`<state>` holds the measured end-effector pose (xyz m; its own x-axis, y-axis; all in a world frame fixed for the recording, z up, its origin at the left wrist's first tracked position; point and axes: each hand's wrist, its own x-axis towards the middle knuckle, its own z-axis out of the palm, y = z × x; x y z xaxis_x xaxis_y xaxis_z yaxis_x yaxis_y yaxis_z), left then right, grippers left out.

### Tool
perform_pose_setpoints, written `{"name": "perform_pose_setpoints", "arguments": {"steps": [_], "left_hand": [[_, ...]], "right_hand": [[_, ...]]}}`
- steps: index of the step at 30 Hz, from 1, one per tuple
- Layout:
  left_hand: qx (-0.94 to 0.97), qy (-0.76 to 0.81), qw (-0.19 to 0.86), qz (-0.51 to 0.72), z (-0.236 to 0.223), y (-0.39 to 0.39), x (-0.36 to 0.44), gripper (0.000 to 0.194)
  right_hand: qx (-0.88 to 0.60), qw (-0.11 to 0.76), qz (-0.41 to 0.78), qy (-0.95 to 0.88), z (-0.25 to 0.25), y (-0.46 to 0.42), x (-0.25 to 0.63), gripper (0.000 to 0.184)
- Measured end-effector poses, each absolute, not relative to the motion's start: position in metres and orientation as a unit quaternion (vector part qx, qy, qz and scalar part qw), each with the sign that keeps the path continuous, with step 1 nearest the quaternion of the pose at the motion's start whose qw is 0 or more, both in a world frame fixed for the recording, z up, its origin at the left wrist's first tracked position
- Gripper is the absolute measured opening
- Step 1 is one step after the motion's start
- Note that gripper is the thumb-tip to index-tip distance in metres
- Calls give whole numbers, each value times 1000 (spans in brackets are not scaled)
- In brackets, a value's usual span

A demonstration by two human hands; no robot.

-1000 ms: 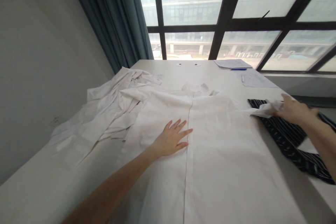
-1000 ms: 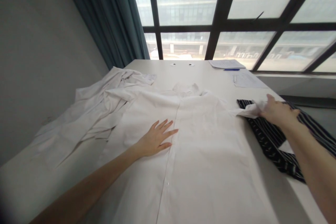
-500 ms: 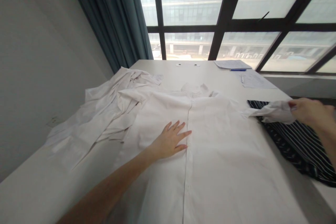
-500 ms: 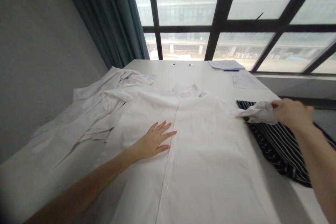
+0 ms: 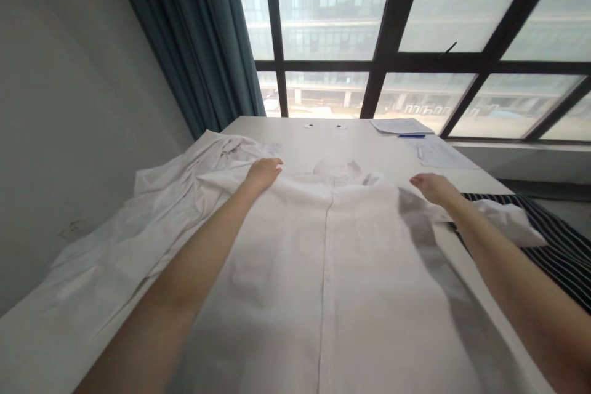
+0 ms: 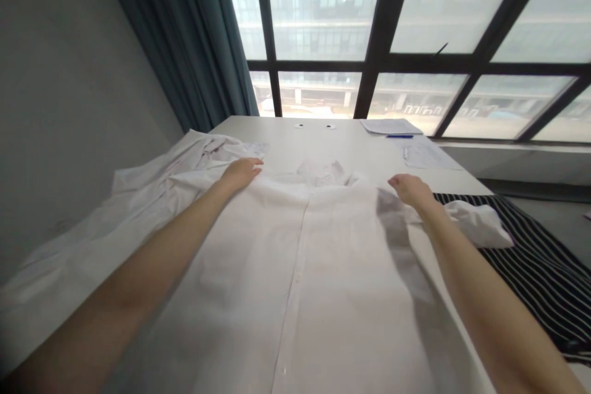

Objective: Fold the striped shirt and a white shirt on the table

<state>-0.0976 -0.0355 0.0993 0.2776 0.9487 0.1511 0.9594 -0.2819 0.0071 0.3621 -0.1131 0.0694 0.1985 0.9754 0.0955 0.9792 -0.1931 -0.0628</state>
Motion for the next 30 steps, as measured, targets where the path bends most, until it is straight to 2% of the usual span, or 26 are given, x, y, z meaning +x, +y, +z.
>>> {"name": "perform_pose_setpoints", "arguments": {"steps": [6, 8, 12, 13, 15, 18, 21, 25, 30], "left_hand": [[-791, -610, 42, 19, 72, 1, -91, 56], [-787, -614, 41, 32, 65, 4, -88, 50], [-777, -628, 37, 37, 58, 7, -86, 24], [-771, -635, 41, 31, 58, 7, -86, 23], [-750, -659, 58, 5, 61, 7, -87, 31], [-702, -707, 82, -38, 69, 9, -87, 48], [-682, -725, 79, -57, 76, 8, -80, 51], [-751, -656, 50, -55, 67, -4, -48, 51], [-846, -532, -38, -8, 31, -31, -9, 54]], "right_hand": [[-774, 42, 70, -628, 31, -77, 339, 35], [-770, 47, 87, -631, 26, -75, 336, 35], [-759, 64, 110, -638, 23, -76, 334, 33], [-757, 71, 108, -641, 25, -77, 335, 32], [-756, 92, 86, -642, 31, -81, 336, 32], [-765, 138, 14, -628, 40, -91, 334, 43], [-768, 169, -57, -615, 46, -100, 324, 50], [-733, 165, -83, -655, 40, -99, 299, 45], [-667, 115, -12, -736, 14, -86, 265, 39]]}}
